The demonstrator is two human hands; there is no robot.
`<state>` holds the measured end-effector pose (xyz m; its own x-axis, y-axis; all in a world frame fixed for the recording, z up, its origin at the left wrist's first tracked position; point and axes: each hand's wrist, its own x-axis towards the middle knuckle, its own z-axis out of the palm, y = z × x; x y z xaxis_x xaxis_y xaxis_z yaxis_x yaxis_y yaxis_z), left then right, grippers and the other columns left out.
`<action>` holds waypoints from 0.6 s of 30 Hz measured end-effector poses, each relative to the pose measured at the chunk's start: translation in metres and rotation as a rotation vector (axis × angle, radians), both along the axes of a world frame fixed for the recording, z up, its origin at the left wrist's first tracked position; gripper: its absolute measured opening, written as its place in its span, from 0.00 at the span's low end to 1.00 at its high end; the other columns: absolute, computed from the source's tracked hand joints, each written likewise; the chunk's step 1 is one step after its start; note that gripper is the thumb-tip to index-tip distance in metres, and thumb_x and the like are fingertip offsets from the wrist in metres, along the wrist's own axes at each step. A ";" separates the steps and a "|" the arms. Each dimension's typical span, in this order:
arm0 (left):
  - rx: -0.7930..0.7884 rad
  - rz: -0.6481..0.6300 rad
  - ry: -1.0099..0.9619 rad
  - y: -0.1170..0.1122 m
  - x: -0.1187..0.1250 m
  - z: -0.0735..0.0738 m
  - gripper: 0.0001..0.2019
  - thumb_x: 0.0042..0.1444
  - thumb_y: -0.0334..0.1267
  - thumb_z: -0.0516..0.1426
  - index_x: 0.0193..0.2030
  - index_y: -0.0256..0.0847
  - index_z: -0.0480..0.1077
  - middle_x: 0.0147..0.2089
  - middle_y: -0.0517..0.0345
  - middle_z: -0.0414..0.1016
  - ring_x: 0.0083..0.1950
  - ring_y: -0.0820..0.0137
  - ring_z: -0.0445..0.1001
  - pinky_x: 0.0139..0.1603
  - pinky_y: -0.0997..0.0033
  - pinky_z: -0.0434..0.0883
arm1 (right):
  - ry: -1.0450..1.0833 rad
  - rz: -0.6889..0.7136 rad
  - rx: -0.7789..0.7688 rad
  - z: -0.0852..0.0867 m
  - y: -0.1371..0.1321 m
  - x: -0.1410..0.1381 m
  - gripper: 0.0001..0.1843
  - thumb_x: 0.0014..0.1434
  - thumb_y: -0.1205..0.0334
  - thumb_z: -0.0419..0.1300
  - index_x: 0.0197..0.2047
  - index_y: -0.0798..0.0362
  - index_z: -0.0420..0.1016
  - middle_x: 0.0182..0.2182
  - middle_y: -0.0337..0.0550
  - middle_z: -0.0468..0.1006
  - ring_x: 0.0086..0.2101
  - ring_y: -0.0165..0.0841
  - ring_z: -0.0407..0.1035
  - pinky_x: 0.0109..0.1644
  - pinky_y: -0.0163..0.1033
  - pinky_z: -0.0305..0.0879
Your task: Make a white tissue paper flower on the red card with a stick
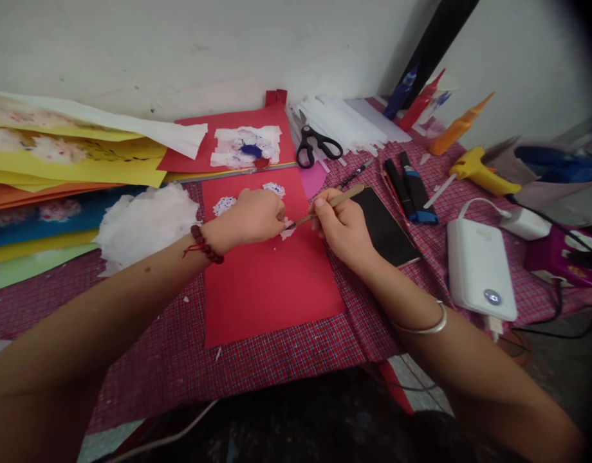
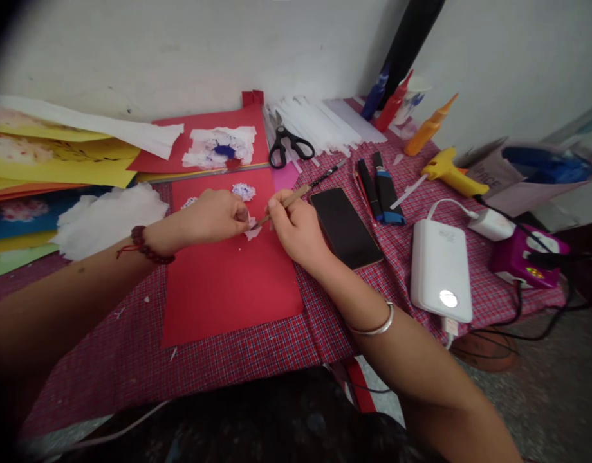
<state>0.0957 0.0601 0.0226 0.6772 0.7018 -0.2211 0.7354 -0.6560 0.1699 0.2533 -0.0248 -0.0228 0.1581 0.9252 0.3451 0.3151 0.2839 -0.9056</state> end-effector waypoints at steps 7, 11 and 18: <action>0.022 0.048 -0.250 0.000 -0.007 0.013 0.10 0.50 0.41 0.59 0.22 0.40 0.68 0.24 0.59 0.69 0.27 0.70 0.64 0.30 0.68 0.56 | -0.069 0.013 -0.001 0.002 -0.001 -0.002 0.19 0.68 0.50 0.50 0.29 0.51 0.65 0.22 0.37 0.66 0.25 0.28 0.62 0.28 0.34 0.56; 0.006 0.228 -0.520 0.002 -0.026 0.017 0.13 0.51 0.37 0.58 0.22 0.41 0.57 0.21 0.63 0.60 0.25 0.73 0.59 0.28 0.69 0.55 | -0.067 0.015 -0.014 0.001 -0.001 -0.003 0.18 0.68 0.51 0.50 0.29 0.51 0.64 0.22 0.37 0.67 0.25 0.28 0.62 0.29 0.35 0.56; -0.041 0.263 -0.755 0.003 -0.057 -0.036 0.08 0.49 0.28 0.54 0.27 0.42 0.57 0.28 0.61 0.69 0.30 0.72 0.68 0.32 0.70 0.63 | -0.073 0.002 -0.016 -0.002 0.001 -0.004 0.19 0.68 0.52 0.50 0.27 0.51 0.64 0.22 0.37 0.68 0.24 0.28 0.63 0.29 0.35 0.56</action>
<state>0.0382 0.0628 -0.0138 0.4677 0.8604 0.2023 0.5417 -0.4599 0.7036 0.2492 -0.0239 -0.0253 0.1311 0.9309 0.3408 0.3799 0.2704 -0.8846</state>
